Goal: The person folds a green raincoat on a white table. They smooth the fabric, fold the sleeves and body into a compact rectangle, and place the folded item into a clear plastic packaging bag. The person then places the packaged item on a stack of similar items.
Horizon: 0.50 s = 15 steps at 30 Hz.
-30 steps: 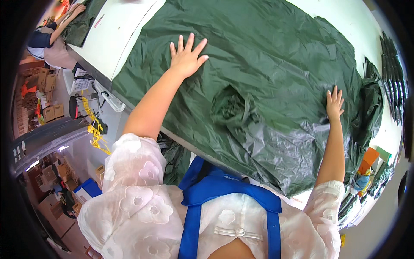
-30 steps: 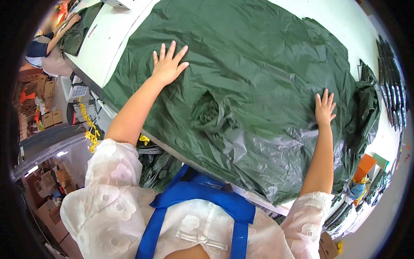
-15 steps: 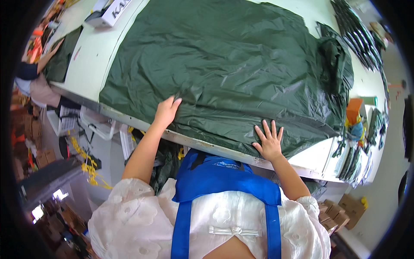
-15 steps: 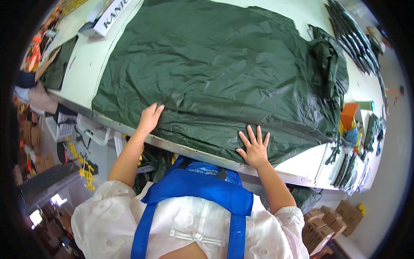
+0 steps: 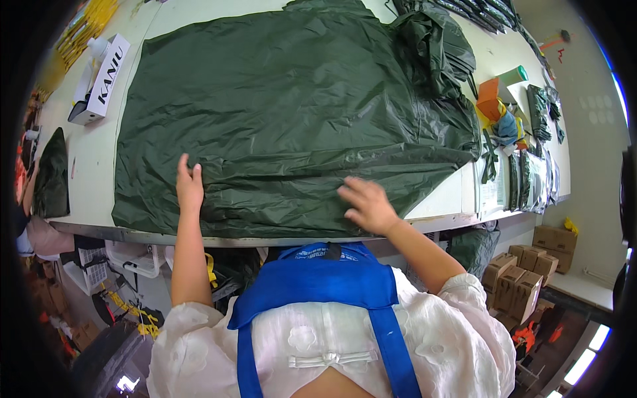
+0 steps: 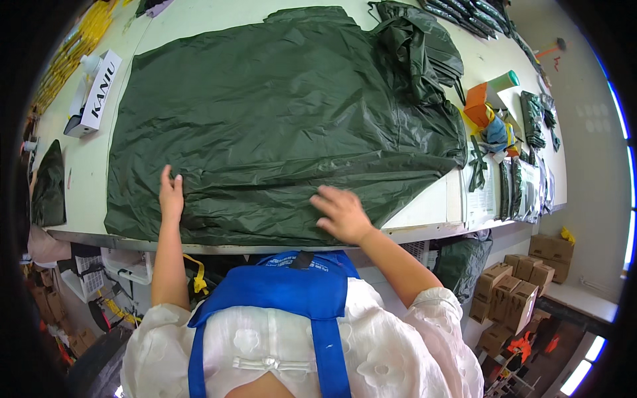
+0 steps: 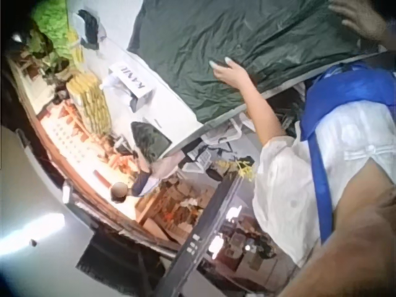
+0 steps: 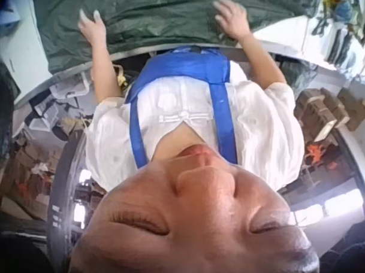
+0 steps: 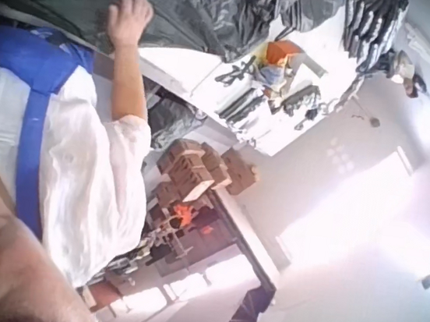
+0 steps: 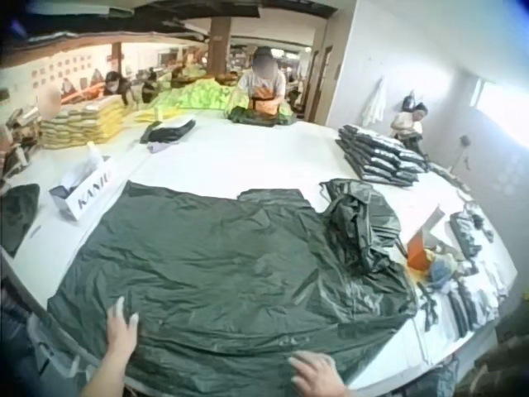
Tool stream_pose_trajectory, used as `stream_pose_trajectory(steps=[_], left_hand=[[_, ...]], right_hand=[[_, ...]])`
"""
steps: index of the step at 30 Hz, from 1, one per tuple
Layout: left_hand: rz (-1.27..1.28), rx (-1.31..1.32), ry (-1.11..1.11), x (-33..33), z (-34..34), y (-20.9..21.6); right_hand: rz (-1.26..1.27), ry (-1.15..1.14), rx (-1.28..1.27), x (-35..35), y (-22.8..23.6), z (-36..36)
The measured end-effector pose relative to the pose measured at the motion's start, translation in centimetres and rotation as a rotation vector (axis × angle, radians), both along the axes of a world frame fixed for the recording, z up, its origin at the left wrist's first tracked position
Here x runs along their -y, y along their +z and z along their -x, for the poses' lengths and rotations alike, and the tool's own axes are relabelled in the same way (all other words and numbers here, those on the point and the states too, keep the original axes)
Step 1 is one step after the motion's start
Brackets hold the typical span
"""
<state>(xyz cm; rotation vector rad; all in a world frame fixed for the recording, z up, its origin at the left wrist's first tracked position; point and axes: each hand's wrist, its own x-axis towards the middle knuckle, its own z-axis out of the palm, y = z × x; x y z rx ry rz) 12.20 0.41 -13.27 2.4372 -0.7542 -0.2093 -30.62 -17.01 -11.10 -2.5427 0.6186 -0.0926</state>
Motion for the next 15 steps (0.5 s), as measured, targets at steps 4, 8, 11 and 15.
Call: stream_pose_trajectory(steps=[4, 8, 11, 15], left_hand=[[0.051, 0.467, -0.385, 0.6, 5.5, 4.7], [-0.478, 0.334, -0.264, -0.7, 7.2, -0.7], [-0.458, 0.149, -0.214, -2.2, 5.5, -2.7], [-0.054, 0.153, 0.160, -8.6, 0.8, -2.1]], right_hand=[[0.403, -0.427, -0.026, 7.6, 0.0, 5.0], [0.386, -0.269, -0.345, 9.0, -2.7, 5.8], [0.397, -0.246, -0.345, 9.7, -4.6, 6.3], [0.262, -0.059, 0.085, 6.7, 0.0, 8.7]])
